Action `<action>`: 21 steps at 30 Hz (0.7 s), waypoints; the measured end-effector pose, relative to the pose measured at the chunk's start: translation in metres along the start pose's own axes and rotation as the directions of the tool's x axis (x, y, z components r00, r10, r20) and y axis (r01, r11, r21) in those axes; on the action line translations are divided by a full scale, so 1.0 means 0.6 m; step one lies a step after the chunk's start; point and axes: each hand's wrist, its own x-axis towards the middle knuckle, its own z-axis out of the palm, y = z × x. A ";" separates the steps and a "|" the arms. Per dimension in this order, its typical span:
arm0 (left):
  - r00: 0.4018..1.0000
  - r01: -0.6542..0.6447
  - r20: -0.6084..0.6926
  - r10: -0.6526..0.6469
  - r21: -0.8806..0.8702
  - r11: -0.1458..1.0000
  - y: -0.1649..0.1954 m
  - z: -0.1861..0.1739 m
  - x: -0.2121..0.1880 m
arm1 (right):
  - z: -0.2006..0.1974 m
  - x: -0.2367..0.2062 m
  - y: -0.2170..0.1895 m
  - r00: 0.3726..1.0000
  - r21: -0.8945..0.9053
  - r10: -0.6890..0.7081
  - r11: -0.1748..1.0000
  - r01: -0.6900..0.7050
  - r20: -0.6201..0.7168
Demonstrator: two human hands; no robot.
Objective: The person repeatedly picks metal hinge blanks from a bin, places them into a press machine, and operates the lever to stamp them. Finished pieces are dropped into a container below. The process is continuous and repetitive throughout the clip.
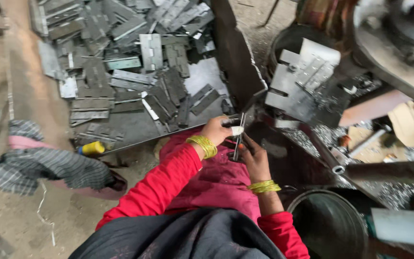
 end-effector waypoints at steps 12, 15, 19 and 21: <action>0.927 -0.261 -0.086 0.365 0.549 0.794 0.152 0.290 0.196 | -0.204 0.003 -0.223 0.932 -0.967 -0.271 -0.020 -0.254 -0.240; 0.928 -0.329 0.175 0.330 0.801 0.500 0.179 0.308 0.142 | -0.217 -0.039 -0.184 0.944 -0.944 0.037 0.012 -0.329 -0.328; 0.887 -0.394 0.337 0.317 0.908 0.138 0.180 0.304 0.094 | -0.246 -0.056 -0.114 0.977 -0.899 0.041 0.385 -0.208 -0.208; 0.894 -0.362 0.307 0.326 0.924 0.122 0.179 0.309 0.101 | -0.268 -0.048 -0.095 0.951 -0.863 0.112 0.400 -0.308 -0.287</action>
